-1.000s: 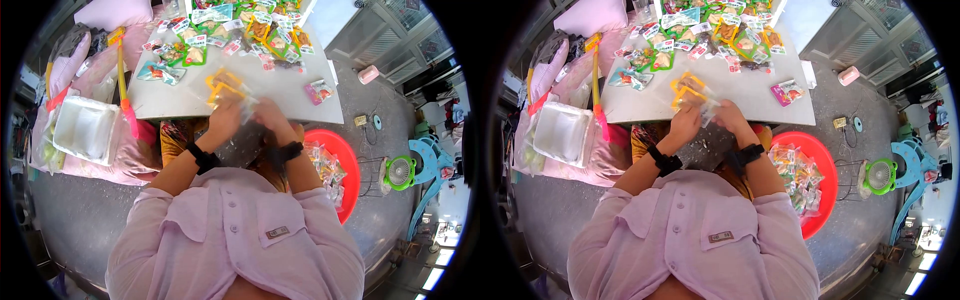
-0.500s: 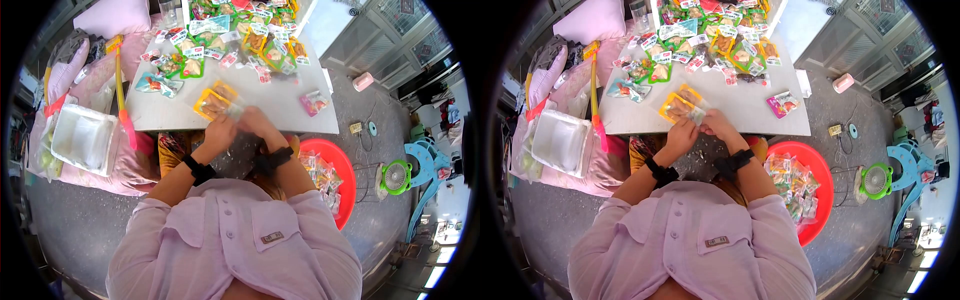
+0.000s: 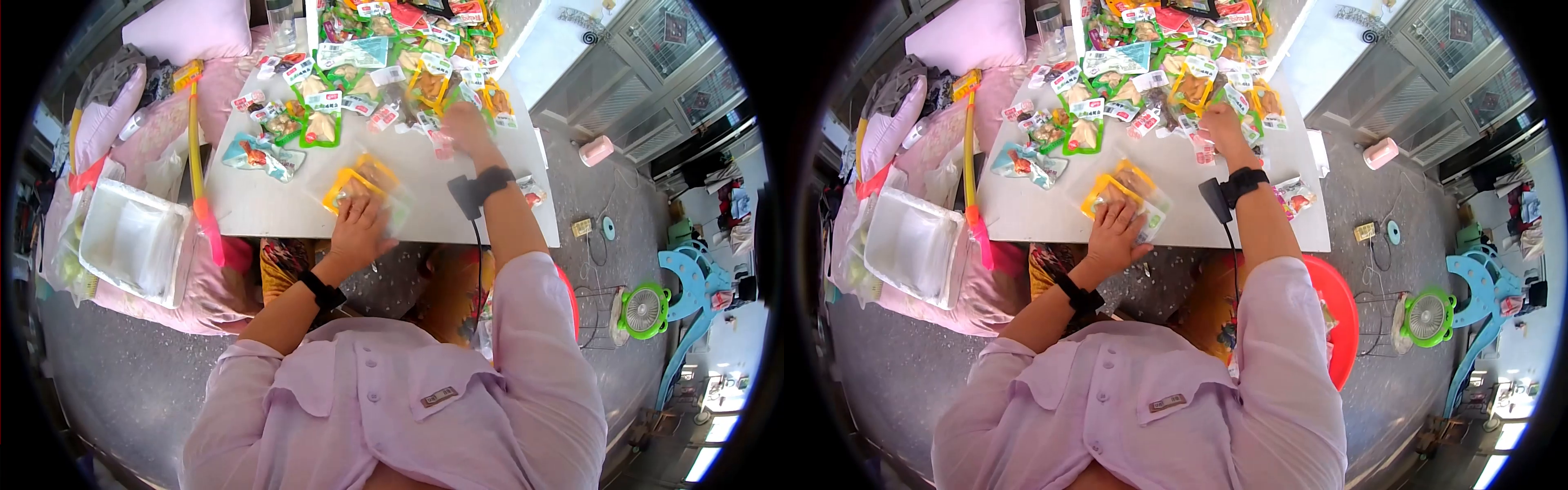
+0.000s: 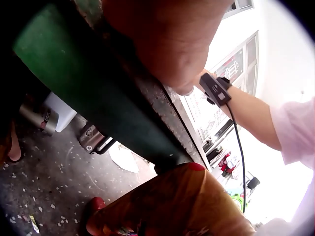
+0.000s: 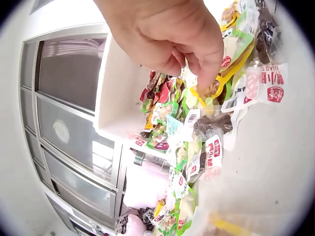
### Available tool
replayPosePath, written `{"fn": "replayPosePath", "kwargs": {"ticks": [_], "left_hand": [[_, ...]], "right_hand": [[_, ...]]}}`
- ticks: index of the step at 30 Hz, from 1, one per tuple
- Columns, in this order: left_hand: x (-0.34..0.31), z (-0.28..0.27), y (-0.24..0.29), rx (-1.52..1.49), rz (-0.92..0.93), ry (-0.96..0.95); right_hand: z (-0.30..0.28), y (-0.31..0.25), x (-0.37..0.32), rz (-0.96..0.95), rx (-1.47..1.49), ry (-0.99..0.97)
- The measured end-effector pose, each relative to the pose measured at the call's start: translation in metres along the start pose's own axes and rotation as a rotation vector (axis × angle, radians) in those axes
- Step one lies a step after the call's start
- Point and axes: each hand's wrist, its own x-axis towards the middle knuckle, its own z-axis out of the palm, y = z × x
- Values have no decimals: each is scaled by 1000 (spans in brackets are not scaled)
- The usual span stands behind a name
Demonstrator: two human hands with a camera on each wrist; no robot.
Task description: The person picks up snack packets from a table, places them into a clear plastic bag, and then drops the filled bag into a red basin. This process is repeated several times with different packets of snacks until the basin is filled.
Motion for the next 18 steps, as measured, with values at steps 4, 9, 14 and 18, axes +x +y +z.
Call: {"fn": "replayPosePath", "kwargs": {"ticks": [4,9,14,18], "left_hand": [[0,3,-3,-1,19,18],[2,3,-3,-3,15,18],[1,4,-5,-29,3,8],[2,2,-3,-17,6,-11]], "right_hand": [[8,35,64,-178,-582,250],[8,75,107,-251,-1039,308],[22,50,112,87,-764,268],[17,11,95,-249,-899,299]]}}
